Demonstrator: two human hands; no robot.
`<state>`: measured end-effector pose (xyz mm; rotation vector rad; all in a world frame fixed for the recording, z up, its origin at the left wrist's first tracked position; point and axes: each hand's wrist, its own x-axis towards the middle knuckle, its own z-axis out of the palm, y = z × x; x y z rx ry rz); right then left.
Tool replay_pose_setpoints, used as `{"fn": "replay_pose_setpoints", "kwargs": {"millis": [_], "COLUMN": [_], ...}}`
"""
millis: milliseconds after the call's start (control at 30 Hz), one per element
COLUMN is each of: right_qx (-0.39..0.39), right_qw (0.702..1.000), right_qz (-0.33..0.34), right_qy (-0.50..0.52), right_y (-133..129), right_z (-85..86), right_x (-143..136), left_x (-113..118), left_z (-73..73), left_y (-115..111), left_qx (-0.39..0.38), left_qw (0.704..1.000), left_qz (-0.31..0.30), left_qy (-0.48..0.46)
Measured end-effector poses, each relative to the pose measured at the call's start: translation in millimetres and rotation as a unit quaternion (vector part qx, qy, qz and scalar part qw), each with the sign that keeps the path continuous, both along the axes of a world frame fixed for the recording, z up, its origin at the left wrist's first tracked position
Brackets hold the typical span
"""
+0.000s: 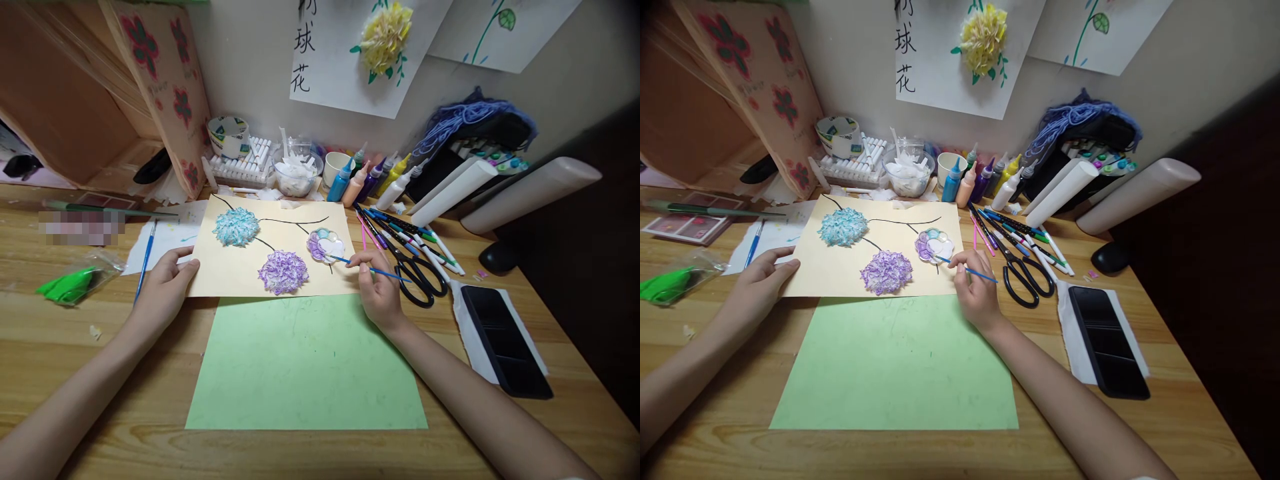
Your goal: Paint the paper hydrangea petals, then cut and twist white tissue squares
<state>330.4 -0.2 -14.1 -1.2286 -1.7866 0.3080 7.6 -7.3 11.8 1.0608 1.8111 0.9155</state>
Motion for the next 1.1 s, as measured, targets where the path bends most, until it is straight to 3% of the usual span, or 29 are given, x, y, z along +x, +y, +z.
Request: {"fn": "replay_pose_setpoints", "kwargs": {"millis": [1100], "right_qx": [0.047], "right_qw": [0.996], "right_qz": [0.05], "right_qy": [-0.06], "right_y": [-1.0], "right_z": [3.0], "right_x": [-3.6], "left_x": [-3.8], "left_z": [-3.4], "left_y": [-0.3], "left_qx": [0.004], "left_qw": [1.0], "left_qz": [-0.008], "left_qy": [0.01]}}
